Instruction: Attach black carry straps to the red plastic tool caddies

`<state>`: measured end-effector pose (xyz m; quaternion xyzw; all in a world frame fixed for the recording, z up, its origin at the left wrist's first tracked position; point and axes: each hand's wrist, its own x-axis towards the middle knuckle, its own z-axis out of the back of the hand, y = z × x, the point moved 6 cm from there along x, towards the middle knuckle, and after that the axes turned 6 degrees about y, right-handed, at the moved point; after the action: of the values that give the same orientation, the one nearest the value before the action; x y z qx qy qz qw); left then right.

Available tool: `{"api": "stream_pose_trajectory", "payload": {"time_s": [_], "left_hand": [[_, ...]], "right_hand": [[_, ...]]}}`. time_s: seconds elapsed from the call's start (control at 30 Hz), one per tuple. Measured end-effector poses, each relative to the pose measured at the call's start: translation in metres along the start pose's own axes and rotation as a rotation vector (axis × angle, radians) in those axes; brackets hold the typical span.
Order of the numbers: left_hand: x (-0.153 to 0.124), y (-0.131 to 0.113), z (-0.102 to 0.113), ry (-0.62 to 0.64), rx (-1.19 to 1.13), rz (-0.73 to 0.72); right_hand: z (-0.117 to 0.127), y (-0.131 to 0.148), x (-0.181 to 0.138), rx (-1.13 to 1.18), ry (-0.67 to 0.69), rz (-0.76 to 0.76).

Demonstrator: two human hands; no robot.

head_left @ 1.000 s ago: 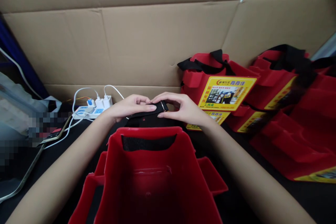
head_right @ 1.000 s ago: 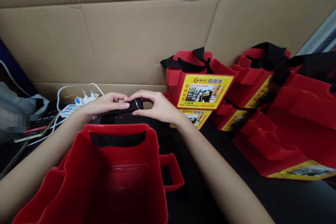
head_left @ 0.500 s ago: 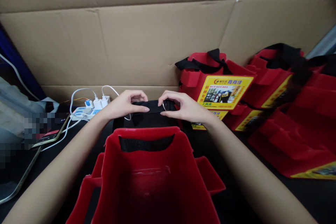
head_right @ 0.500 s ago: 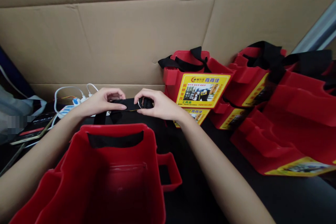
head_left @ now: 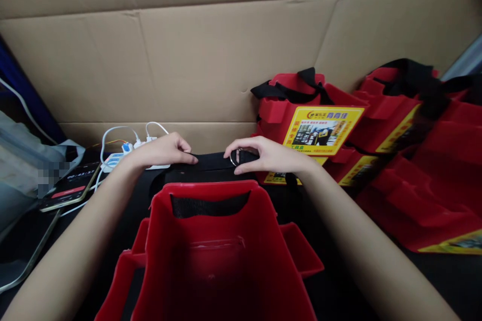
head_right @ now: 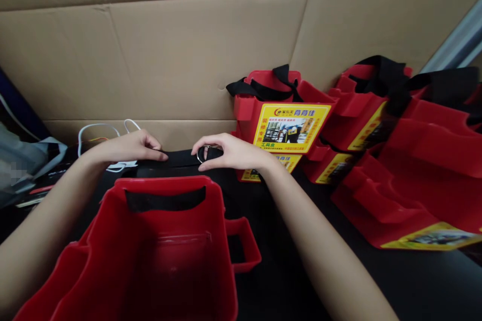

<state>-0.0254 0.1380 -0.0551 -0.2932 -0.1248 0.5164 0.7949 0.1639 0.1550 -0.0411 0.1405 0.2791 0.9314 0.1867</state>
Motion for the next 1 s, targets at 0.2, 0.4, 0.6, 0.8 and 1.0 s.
{"api": "stream_pose_trajectory", "payload": {"time_s": [0.2, 0.4, 0.6, 0.8, 1.0], "left_hand": [[0.006, -0.035, -0.028, 0.012, -0.141, -0.289], [0.019, -0.034, -0.031, -0.058, -0.173, -0.217], [0.010, -0.002, 0.007, -0.379, -0.331, -0.079], [0.011, -0.022, -0.004, -0.219, -0.730, -0.350], [0.017, -0.046, -0.031, -0.156, -0.562, -0.458]], "right_hand": [[-0.016, 0.002, 0.009, 0.162, 0.014, -0.001], [-0.015, -0.005, 0.008, 0.177, 0.015, -0.023], [0.019, -0.024, -0.012, -0.095, -0.035, -0.210], [0.011, 0.003, 0.002, -0.023, -0.301, -0.024], [-0.010, 0.001, 0.014, -0.036, -0.605, 0.028]]}}
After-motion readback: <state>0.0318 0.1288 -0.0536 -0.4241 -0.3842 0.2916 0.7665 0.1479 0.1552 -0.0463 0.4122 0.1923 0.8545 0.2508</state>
